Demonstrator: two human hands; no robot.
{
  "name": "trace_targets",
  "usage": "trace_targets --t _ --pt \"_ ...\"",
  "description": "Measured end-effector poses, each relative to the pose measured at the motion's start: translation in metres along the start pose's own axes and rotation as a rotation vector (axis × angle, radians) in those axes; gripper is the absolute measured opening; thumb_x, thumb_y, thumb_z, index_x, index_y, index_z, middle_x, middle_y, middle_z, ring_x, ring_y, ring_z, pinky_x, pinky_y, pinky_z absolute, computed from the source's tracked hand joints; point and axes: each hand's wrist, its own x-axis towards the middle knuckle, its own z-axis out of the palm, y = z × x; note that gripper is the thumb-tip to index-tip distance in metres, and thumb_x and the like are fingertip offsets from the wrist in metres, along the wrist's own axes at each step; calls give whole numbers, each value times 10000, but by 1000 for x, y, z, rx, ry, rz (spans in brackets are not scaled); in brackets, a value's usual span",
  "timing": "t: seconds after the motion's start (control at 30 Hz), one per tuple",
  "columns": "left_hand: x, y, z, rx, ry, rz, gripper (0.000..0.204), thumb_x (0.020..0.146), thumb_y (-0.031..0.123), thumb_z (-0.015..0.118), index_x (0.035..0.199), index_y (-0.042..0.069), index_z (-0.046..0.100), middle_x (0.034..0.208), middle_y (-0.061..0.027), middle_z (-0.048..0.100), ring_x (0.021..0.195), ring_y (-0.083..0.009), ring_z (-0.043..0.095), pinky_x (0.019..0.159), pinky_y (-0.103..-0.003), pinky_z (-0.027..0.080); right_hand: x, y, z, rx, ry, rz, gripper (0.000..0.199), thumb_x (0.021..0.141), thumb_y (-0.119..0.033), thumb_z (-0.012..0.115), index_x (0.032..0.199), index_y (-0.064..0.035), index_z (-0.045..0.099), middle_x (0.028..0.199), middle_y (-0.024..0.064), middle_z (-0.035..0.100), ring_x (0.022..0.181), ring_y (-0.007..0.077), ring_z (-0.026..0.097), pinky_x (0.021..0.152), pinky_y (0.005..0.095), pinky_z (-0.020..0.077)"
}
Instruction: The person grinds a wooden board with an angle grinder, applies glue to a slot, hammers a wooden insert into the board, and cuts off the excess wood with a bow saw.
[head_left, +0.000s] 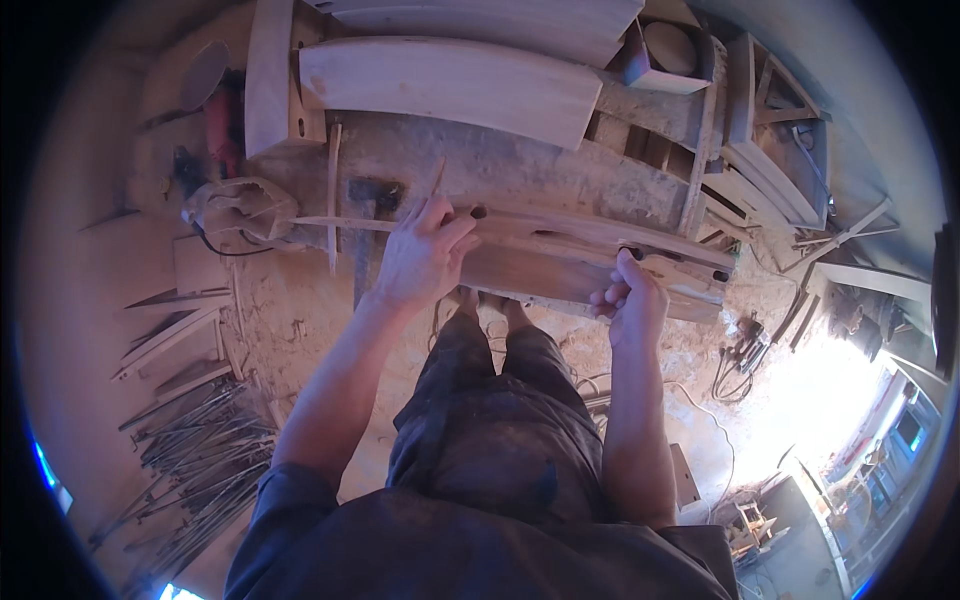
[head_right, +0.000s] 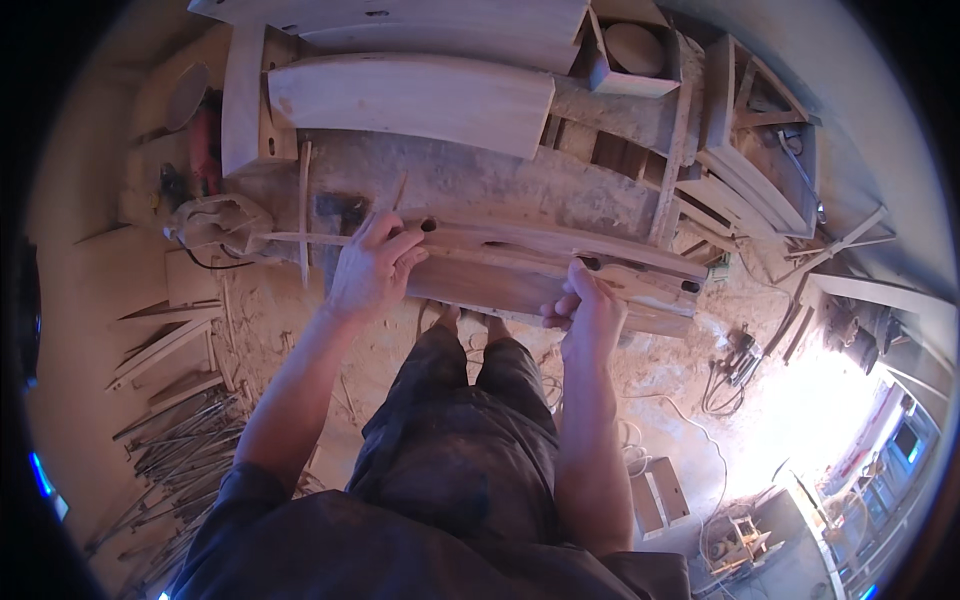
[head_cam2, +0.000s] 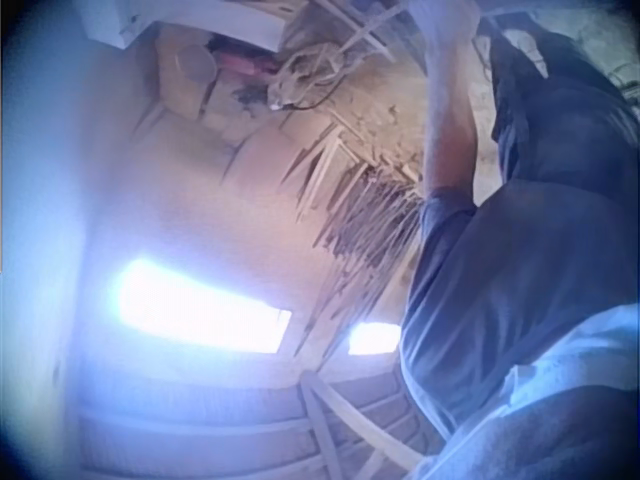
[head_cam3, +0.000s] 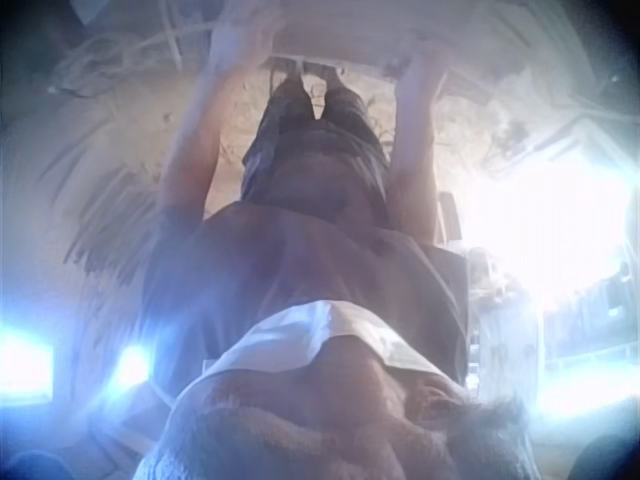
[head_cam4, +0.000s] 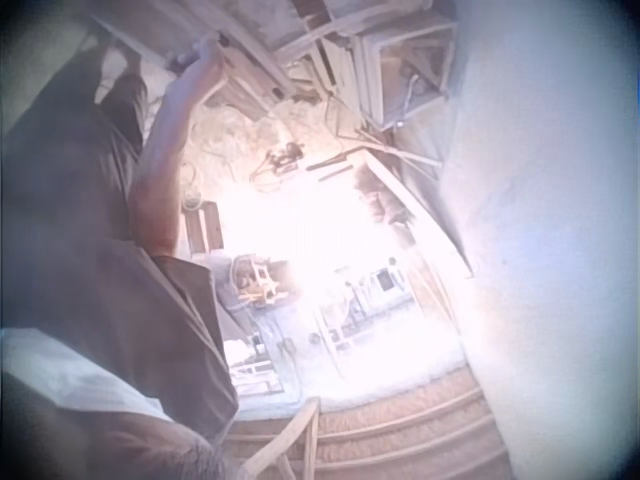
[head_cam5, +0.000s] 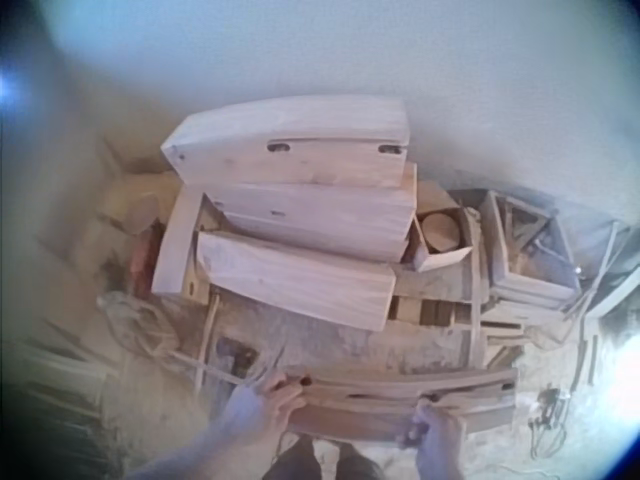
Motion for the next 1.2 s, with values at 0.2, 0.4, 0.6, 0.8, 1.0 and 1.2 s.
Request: trace_targets --t 0.2,0.4,0.6,0.8,1.0,1.2 --pt "10 -8 -8 -42 -171 -35 71 882 113 735 866 59 691 872 -119 619 783 -381 661 643 -466 521 3 -4 7 -7 -5 -7 376 930 -340 777 768 -37 624 554 47 548 469 226 633 390 322 489" --pt "12 -11 -8 -39 -195 -24 91 898 135 730 867 58 692 883 -127 620 789 -387 661 644 -465 524 1 -4 10 -8 38 -7 396 931 -364 779 767 -41 619 562 54 564 479 223 640 400 321 498" --pt "6 -12 -4 -48 -112 -16 80 871 117 764 896 62 712 863 -116 604 781 -365 656 649 -453 517 0 -3 9 -16 15 -12 409 940 -386 770 786 -37 623 570 56 575 492 221 651 425 325 520" --pt "4 -15 -5 -30 -41 -2 104 840 79 792 914 52 724 846 -110 593 802 -327 641 673 -424 513 1 -8 8 -150 -79 -15 417 978 -437 708 827 -60 614 589 43 588 516 208 646 476 327 520" --pt "-31 -15 -13 -43 -74 -77 112 838 98 800 906 51 725 842 -101 591 800 -320 629 672 -431 503 -11 -1 -9 -401 44 -165 310 966 -317 734 984 -13 680 727 88 656 602 217 664 569 367 558" --pt "-46 1 -8 -26 -24 -52 138 832 146 811 891 58 723 848 -93 602 810 -320 639 669 -426 510 -43 3 11 -1118 -119 -1366 256 790 -143 795 1010 -43 709 1011 109 678 954 317 647 857 453 507"
